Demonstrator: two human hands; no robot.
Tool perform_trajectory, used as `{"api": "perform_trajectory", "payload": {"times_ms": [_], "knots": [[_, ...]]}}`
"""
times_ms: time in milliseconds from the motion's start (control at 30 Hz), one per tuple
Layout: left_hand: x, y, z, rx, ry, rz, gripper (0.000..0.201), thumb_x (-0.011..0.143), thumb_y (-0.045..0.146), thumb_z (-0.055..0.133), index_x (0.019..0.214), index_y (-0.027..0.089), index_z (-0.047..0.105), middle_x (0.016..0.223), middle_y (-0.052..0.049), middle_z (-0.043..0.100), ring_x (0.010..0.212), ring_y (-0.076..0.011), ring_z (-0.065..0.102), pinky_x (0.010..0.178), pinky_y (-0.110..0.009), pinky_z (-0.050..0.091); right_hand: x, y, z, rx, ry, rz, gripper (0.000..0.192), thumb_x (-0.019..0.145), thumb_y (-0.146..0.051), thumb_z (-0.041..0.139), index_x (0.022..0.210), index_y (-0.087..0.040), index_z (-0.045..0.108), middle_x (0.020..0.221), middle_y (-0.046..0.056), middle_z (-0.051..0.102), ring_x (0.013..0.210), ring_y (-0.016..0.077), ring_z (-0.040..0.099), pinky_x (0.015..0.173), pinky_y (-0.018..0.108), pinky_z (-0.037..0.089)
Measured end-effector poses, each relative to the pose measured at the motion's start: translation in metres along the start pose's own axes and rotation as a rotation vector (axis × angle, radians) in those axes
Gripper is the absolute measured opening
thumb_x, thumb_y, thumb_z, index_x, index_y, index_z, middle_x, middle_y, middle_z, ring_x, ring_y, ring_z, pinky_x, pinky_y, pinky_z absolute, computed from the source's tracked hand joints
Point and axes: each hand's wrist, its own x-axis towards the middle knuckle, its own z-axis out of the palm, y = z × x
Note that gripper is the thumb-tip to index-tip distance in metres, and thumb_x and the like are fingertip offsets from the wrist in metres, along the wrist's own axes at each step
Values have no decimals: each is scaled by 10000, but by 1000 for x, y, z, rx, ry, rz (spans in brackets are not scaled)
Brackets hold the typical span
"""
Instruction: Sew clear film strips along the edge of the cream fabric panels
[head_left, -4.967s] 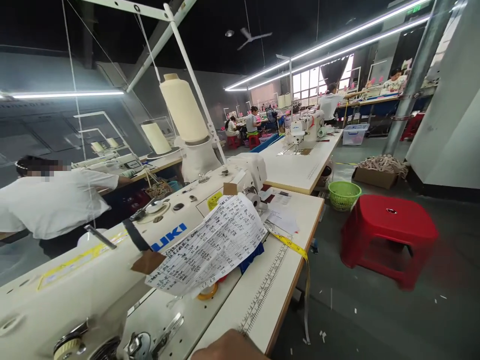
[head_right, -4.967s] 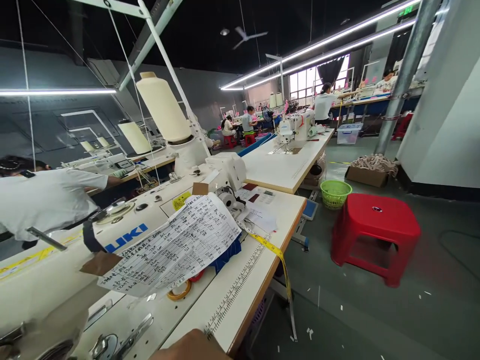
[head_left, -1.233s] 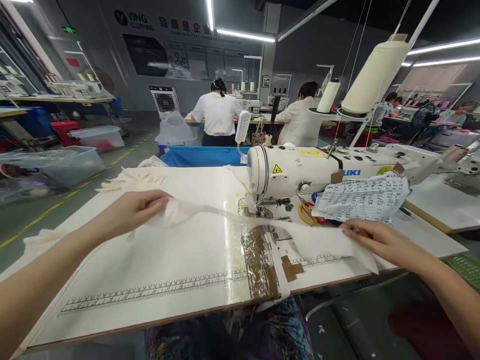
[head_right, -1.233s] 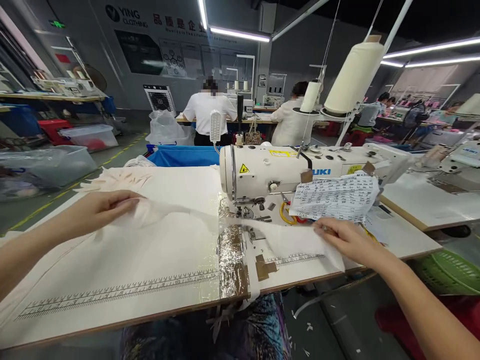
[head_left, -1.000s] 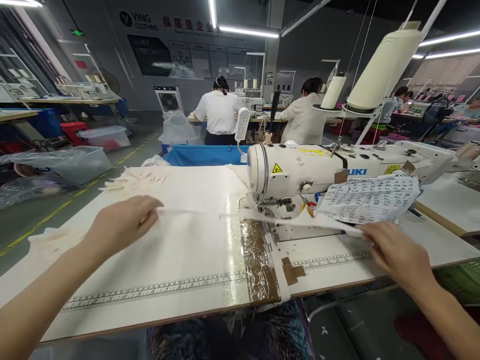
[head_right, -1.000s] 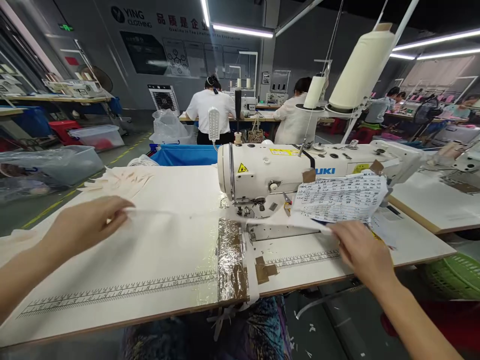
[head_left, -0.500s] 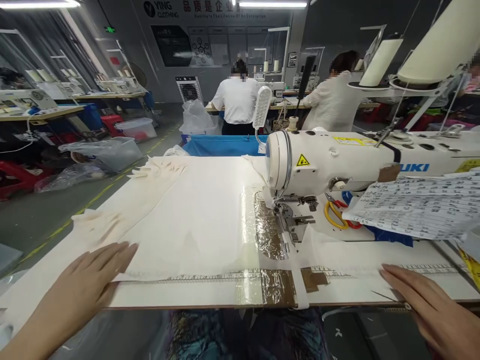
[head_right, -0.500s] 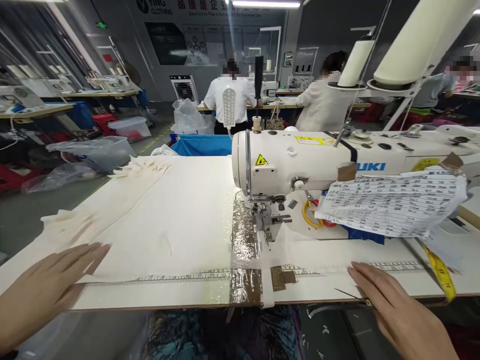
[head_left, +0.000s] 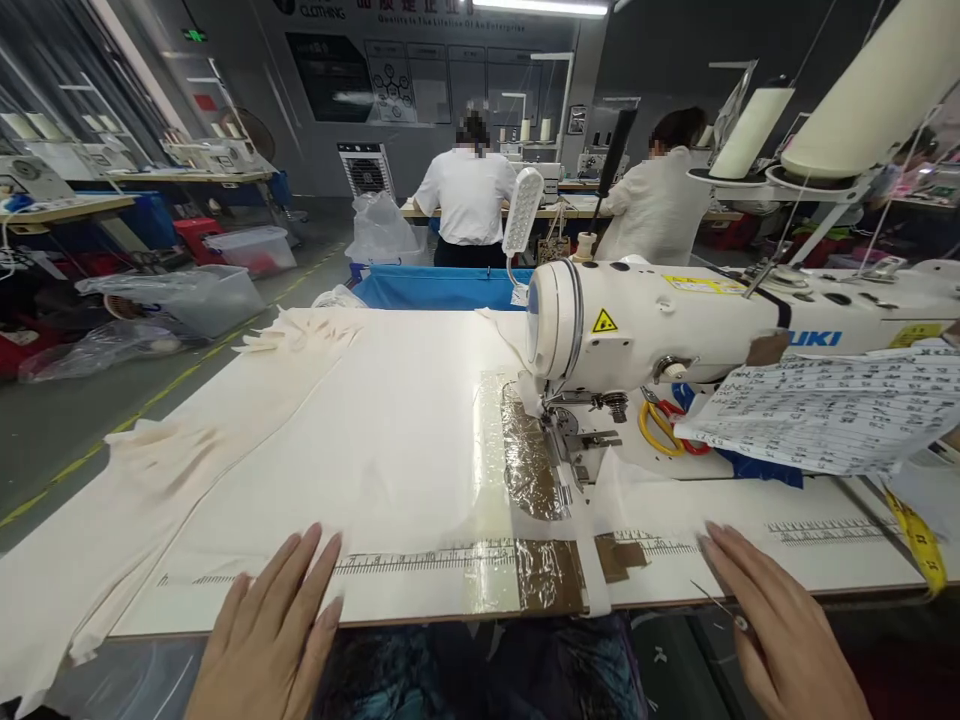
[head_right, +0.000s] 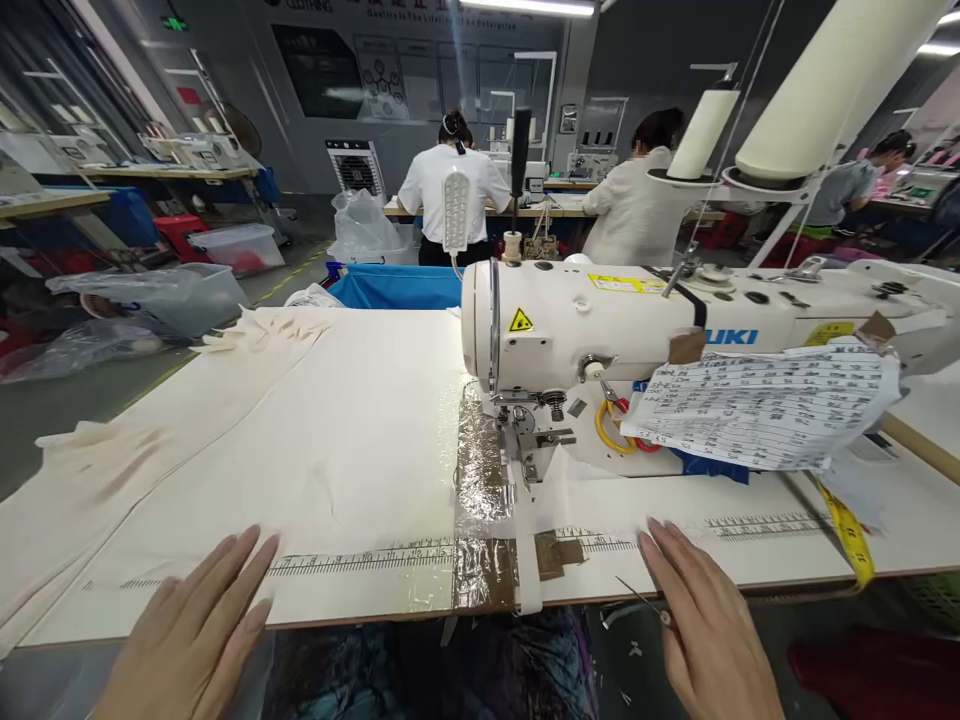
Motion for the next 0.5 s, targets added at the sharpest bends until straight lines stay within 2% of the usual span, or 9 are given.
{"api": "perform_trajectory", "payload": {"times_ms": [100, 300, 500], "knots": [[-2, -1, 8, -1, -5, -19, 578, 970, 301, 298, 1537, 248, 201, 1509, -57, 398, 1413, -260, 311, 1187, -445, 124, -4, 6, 5, -41, 6, 0, 727, 861, -15, 342, 1551, -179, 184, 1445, 149, 455, 1300, 339, 463, 1005, 511, 424], [6, 8, 4, -24, -50, -11, 570, 976, 326, 296, 1534, 252, 206, 1534, -40, 364, 1434, -230, 280, 1200, -424, 85, -17, 15, 8, -73, 59, 21, 710, 868, -45, 361, 1549, -150, 190, 1430, 179, 464, 1295, 373, 465, 1030, 563, 394], [-1, 9, 3, -54, -48, -128, 549, 989, 343, 288, 1527, 265, 213, 1552, -36, 327, 1446, -215, 253, 1203, -410, 69, -23, 27, 11, -85, 91, 18, 698, 881, -74, 379, 1550, -157, 197, 1383, 193, 514, 1231, 398, 527, 991, 581, 420]]}}
